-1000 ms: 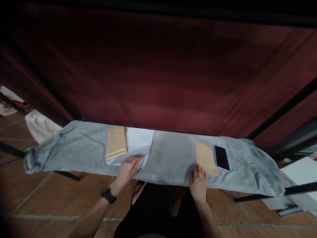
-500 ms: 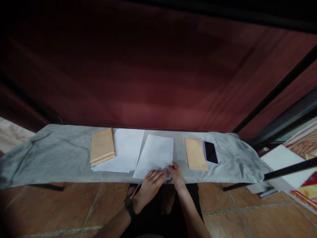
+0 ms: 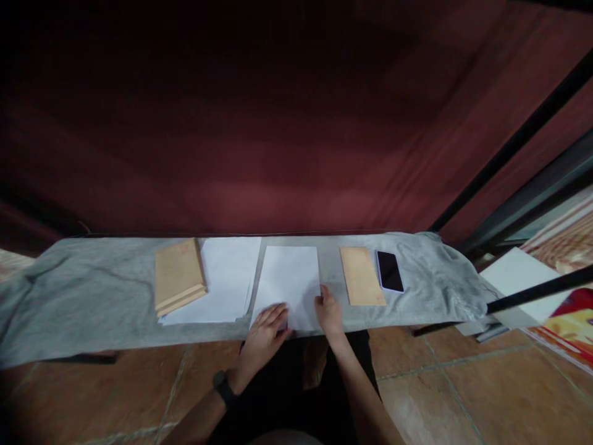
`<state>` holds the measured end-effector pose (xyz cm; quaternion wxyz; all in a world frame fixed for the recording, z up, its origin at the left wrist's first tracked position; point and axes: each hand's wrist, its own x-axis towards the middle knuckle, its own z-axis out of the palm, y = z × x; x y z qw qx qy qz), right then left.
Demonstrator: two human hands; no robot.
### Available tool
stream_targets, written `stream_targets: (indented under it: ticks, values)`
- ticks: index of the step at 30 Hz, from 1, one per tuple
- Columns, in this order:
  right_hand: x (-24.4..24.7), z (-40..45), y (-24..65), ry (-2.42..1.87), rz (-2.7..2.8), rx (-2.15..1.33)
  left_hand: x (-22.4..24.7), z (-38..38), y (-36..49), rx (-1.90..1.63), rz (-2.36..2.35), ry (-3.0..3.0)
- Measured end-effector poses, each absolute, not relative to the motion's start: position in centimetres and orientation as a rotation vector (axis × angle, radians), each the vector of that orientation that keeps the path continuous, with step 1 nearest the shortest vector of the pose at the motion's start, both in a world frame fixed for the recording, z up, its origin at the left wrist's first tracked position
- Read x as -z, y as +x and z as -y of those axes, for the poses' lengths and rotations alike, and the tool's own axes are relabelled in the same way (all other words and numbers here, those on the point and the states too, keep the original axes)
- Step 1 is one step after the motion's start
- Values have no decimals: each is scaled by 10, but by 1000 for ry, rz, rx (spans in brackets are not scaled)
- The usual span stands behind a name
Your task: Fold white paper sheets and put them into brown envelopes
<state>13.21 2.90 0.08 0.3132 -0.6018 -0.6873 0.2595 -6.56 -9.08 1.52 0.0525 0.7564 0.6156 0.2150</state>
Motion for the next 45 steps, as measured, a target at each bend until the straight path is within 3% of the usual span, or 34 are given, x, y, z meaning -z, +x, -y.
stream_targets:
  ticks: [4, 7, 10, 14, 22, 30, 36, 40, 45]
  values:
    - [-8, -22, 123, -1558, 1839, -500, -19, 79, -65, -689, -1834, 2235]
    - [-11, -18, 95, -1357, 1918, -556, -16, 54, -66, -699, -1937, 2209]
    - [-9, -14, 64, -1279, 2062, -565, -8, 27, -66, -524, -2041, 2242]
    - [2, -9, 52, -1303, 2254, -294, 5, 14, -67, -348, -2193, 2245]
    - [17, -21, 84, -1444, 2334, 0, 16, 23, -77, -587, -2404, 2153]
    - [29, -35, 105, -1625, 2196, 13, 7, 17, -89, -541, -2511, 2099]
    - [10, -80, 62, -1398, 2250, -152, -7, -49, -81, -447, -2274, 2236]
    - [3, -112, 32, -1342, 2359, -187, 2, -88, -86, -300, -2183, 2253]
    - [16, -130, 29, -1361, 2423, -77, 16, -101, -98, -357, -2279, 2216]
